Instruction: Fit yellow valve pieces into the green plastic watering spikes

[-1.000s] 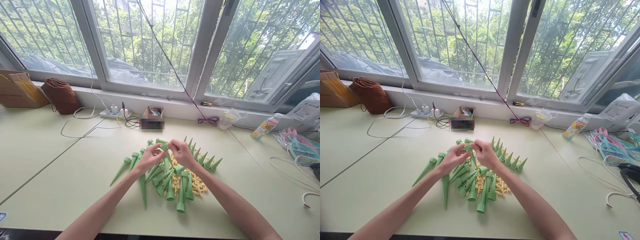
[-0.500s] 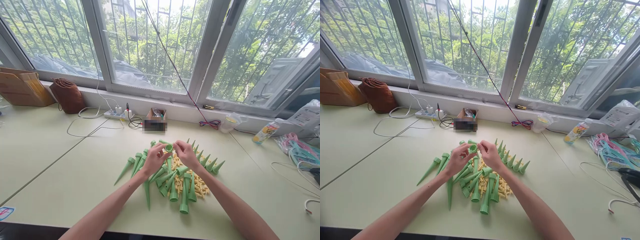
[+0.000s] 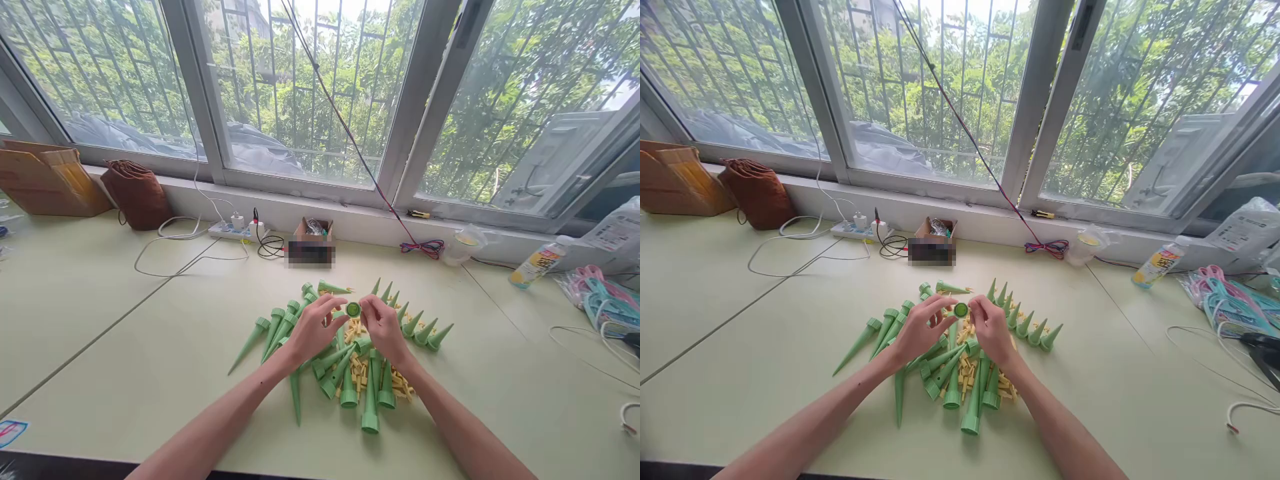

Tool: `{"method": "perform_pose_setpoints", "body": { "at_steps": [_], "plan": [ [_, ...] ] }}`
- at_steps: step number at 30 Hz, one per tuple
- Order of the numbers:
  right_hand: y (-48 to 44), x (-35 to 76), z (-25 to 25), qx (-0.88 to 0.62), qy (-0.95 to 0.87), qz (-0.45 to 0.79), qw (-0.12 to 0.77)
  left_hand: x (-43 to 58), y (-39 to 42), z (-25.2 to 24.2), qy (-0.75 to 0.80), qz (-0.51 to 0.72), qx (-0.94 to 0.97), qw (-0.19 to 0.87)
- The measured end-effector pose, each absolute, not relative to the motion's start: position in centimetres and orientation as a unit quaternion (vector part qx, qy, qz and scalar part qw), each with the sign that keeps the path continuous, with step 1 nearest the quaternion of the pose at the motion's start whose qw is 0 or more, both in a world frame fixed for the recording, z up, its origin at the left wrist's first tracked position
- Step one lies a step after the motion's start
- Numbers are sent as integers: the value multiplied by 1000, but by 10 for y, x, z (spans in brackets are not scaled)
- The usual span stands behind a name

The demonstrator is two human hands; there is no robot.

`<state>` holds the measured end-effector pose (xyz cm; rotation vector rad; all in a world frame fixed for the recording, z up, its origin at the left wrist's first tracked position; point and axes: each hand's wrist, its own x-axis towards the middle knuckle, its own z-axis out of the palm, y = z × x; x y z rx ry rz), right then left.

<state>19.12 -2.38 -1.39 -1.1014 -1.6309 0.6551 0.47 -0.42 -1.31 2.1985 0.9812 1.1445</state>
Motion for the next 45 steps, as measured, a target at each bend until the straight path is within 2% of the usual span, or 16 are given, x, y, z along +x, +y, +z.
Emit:
{"method": "perform_pose_setpoints", "body": {
  "at_steps": [8,12,16,20,31,39,45],
  "plan": [
    [-28,198,-25,-440,-734,130,501,7,-10,2,376,394,726,420],
    [-29,197,-30,-415,-753,100,500,6,-9,6,382,372,683,499],
    [-31,195,-31,-395,-766,83,500,5,-8,7,364,297,663,582],
    [-33,193,-30,-385,-778,87,489,3,-7,7,334,278,649,624],
    [-33,193,-30,-367,-791,76,483,2,-11,13,334,340,708,521],
    [-32,194,-32,-379,-787,70,481,4,-8,1,329,378,773,389],
    [-30,196,-35,-397,-783,90,470,5,-8,-8,317,386,800,333]
  ]
}}
